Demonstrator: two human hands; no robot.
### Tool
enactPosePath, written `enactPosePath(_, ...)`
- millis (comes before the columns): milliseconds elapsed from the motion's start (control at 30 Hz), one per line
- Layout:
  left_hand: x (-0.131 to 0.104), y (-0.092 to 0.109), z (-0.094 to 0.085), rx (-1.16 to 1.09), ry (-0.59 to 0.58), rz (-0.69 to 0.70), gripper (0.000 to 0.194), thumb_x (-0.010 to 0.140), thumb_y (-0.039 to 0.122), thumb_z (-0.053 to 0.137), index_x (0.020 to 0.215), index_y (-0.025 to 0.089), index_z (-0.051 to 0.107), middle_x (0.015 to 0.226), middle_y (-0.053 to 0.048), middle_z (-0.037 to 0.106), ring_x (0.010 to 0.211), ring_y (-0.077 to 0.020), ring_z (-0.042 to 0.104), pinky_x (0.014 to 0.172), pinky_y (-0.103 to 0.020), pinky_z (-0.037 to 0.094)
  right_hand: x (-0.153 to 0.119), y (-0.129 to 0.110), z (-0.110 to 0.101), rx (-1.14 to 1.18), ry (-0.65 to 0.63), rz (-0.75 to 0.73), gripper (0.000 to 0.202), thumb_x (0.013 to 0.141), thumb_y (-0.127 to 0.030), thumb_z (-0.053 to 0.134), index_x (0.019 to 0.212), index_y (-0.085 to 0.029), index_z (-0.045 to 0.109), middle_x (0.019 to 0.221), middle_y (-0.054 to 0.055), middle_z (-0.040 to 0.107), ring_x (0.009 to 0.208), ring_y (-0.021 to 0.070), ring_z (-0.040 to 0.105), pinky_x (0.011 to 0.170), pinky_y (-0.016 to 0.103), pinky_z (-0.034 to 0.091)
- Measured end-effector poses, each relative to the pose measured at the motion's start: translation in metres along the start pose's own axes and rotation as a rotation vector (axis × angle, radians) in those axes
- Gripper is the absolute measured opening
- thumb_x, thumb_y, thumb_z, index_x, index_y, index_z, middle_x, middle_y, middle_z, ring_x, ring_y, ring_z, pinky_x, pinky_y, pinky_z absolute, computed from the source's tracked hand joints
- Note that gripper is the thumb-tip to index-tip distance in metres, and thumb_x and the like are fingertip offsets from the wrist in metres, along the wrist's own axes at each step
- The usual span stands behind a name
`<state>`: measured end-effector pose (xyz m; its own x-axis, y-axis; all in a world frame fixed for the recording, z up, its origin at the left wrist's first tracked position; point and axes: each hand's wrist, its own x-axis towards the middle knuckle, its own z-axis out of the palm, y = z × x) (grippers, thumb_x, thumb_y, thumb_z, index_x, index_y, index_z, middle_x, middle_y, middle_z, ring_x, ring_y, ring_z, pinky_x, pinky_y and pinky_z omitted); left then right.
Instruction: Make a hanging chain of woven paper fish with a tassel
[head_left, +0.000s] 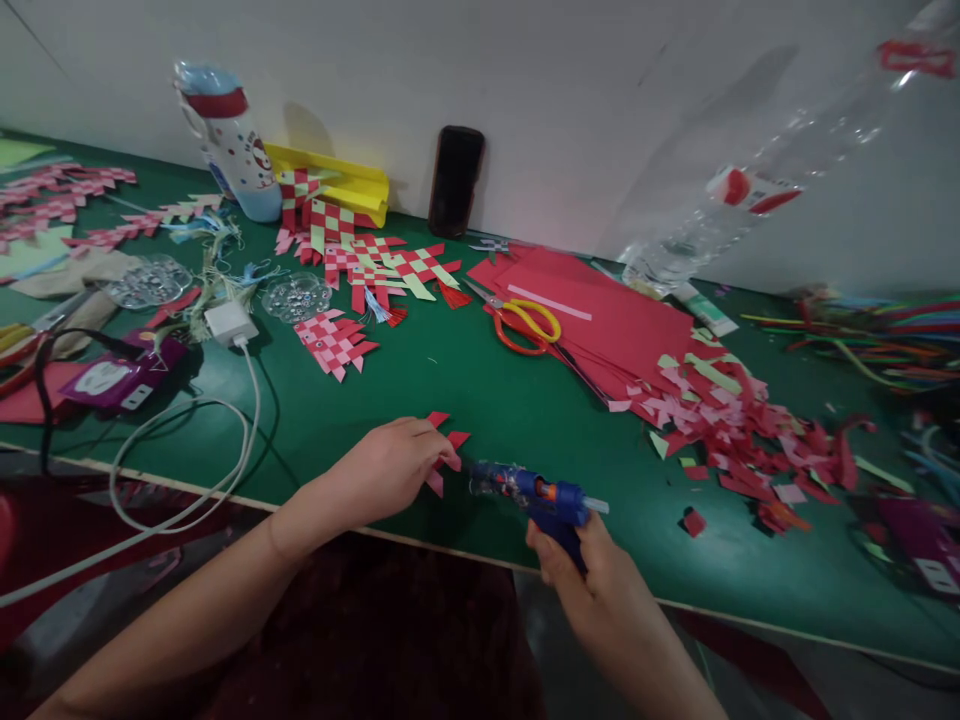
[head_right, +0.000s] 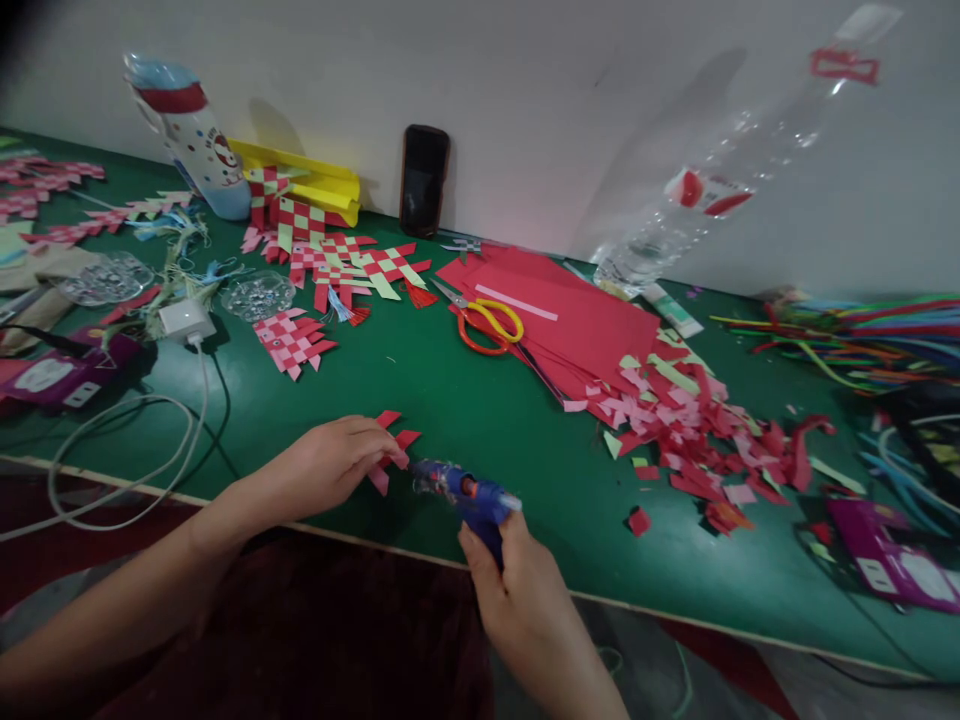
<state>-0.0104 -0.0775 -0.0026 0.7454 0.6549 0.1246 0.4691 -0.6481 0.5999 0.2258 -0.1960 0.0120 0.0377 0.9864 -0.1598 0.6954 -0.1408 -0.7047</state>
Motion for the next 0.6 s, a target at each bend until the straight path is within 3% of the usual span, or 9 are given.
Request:
enactPosePath(100,-0.007,-0.002,-0.001,0.082,-0.027,0.098,0.035,0.091,0.004,0.04,0.111,0.019,0.064,0.107,-0.005,0.068,0.104,-0.0164,0.061,0.094,-0.031,0.048,-0.004,0.009,-0.003,0.183,0.03,0.019,0.031,0.094,-0.046,0.042,0.094,-0.019,0.057,0.068,0.002,0.062,0.055,0.0146,0.057,0.053,0.026,0.047)
enactPosePath(200,-0.011,0.001,0.002,0.272,-0.077,0.207,0.024,0.097,0.022,0.047,0.115,0.016,0.061,0.115,-0.007,0.065,0.115,-0.0207,0.056,0.101,-0.035,0.043,-0.01,0.02,-0.007,0.327,0.083,0.043,0.031,0.094,-0.047,0.045,0.094,-0.019,0.058,0.065,0.0,0.059,0.053,0.0119,0.053,0.051,0.023,0.045)
enactPosePath(267,-0.012,0.004,0.005,0.381,-0.108,0.247,0.029,0.097,0.033,0.05,0.117,0.015,0.059,0.118,-0.008,0.064,0.119,-0.024,0.053,0.104,-0.039,0.04,-0.015,0.025,-0.011,0.377,0.106,0.077,0.031,0.093,-0.047,0.048,0.092,-0.018,0.06,0.063,0.0,0.058,0.053,0.0118,0.052,0.05,0.023,0.044)
enactPosePath(367,-0.014,0.007,0.009,0.46,-0.137,0.211,0.039,0.095,0.043,0.05,0.122,0.015,0.055,0.123,-0.009,0.062,0.118,-0.0261,0.054,0.101,-0.039,0.041,-0.024,0.028,-0.015,0.481,0.163,0.134,0.031,0.089,-0.048,0.055,0.091,-0.018,0.062,0.062,0.0,0.057,0.052,0.0116,0.051,0.047,0.022,0.042)
enactPosePath(500,-0.016,0.008,0.011,0.477,-0.162,0.171,0.05,0.092,0.052,0.05,0.126,0.016,0.052,0.125,-0.011,0.061,0.117,-0.0282,0.054,0.098,-0.04,0.044,-0.035,0.025,-0.015,0.71,0.273,0.312,0.031,0.084,-0.05,0.061,0.089,-0.02,0.063,0.055,-0.002,0.052,0.045,0.009,0.041,0.034,0.016,0.027)
enactPosePath(600,-0.017,0.01,0.009,0.459,-0.152,0.166,0.06,0.088,0.057,0.053,0.133,0.019,0.049,0.127,-0.012,0.058,0.118,-0.0295,0.053,0.097,-0.041,0.045,-0.04,0.025,-0.016,0.875,0.403,0.422,0.029,0.078,-0.047,0.069,0.086,-0.021,0.062,0.065,0.001,0.059,0.047,0.0085,0.043,0.032,0.014,0.025)
